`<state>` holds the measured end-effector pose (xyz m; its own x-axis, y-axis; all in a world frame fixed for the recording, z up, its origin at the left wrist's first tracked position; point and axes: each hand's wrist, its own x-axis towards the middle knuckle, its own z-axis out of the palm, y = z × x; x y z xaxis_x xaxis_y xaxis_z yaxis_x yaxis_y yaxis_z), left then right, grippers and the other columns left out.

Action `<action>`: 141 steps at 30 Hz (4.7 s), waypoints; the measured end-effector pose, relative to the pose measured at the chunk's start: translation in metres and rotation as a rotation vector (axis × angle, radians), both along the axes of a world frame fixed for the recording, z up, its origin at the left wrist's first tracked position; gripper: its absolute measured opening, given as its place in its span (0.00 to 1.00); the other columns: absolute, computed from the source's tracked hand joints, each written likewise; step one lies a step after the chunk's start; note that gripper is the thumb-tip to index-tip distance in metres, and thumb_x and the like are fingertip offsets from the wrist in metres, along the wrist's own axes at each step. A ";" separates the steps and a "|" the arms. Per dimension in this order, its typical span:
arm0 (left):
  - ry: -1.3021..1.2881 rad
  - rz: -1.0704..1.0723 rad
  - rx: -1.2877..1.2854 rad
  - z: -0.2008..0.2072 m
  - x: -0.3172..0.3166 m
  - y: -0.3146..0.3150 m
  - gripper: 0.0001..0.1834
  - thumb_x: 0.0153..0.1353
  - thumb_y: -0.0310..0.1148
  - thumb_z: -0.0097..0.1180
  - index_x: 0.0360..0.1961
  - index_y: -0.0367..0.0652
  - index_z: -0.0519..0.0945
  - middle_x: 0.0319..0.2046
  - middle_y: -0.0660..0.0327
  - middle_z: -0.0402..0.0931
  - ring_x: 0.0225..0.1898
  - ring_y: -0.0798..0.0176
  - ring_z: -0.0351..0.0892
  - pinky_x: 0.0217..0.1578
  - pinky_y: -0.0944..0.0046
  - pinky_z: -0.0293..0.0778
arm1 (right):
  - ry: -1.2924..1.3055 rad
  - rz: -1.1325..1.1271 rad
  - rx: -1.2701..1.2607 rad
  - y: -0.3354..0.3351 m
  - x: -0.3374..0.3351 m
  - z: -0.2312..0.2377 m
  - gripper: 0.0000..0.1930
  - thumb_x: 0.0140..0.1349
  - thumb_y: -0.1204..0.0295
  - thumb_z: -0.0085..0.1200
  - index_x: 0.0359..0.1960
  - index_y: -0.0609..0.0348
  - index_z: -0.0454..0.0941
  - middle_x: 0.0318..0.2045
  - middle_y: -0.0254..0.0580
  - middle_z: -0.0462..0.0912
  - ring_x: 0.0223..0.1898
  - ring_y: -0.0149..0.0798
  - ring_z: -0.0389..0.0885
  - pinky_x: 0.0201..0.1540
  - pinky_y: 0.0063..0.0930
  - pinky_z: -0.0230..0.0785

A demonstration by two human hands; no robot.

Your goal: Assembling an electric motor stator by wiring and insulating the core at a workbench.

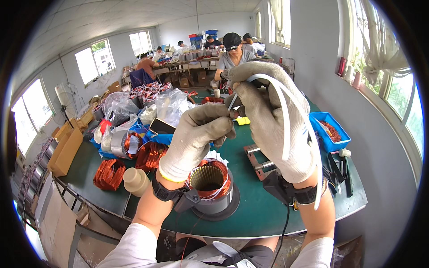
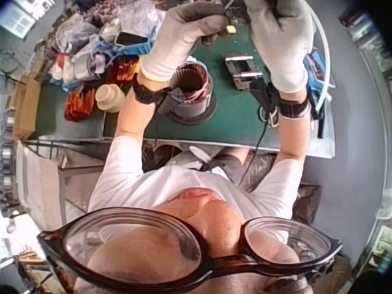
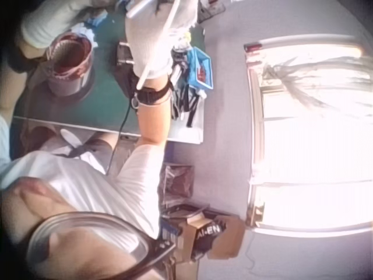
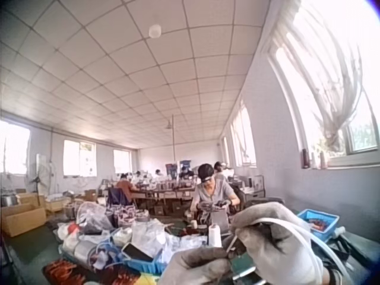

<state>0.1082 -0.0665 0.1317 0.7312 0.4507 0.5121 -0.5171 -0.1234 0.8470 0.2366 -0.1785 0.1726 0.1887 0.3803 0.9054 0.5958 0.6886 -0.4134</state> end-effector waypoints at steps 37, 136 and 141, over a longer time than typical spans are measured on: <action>-0.018 -0.043 -0.037 -0.007 0.000 0.002 0.16 0.61 0.38 0.66 0.45 0.39 0.84 0.30 0.66 0.81 0.29 0.77 0.75 0.27 0.75 0.69 | -0.427 -0.281 0.107 -0.006 0.004 0.013 0.06 0.63 0.82 0.53 0.40 0.61 0.79 0.35 0.38 0.83 0.34 0.29 0.80 0.38 0.24 0.74; 0.747 0.295 0.488 -0.126 -0.032 0.016 0.08 0.62 0.33 0.59 0.35 0.38 0.84 0.26 0.57 0.82 0.28 0.62 0.80 0.35 0.63 0.73 | 0.095 0.089 -0.490 0.029 -0.018 -0.056 0.11 0.61 0.69 0.61 0.38 0.67 0.83 0.25 0.34 0.82 0.27 0.22 0.75 0.31 0.20 0.70; 0.496 0.340 0.425 -0.121 -0.047 0.008 0.10 0.64 0.30 0.56 0.44 0.38 0.80 0.31 0.63 0.79 0.33 0.74 0.76 0.35 0.71 0.73 | 0.490 0.226 -0.209 0.020 0.023 -0.050 0.13 0.62 0.71 0.58 0.46 0.66 0.81 0.30 0.33 0.81 0.27 0.22 0.73 0.32 0.16 0.67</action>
<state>0.0612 -0.0586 0.0106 0.7773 0.5301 0.3387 0.0394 -0.5785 0.8147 0.2597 -0.1589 0.1230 0.4605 0.6215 0.6338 0.1483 0.6501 -0.7452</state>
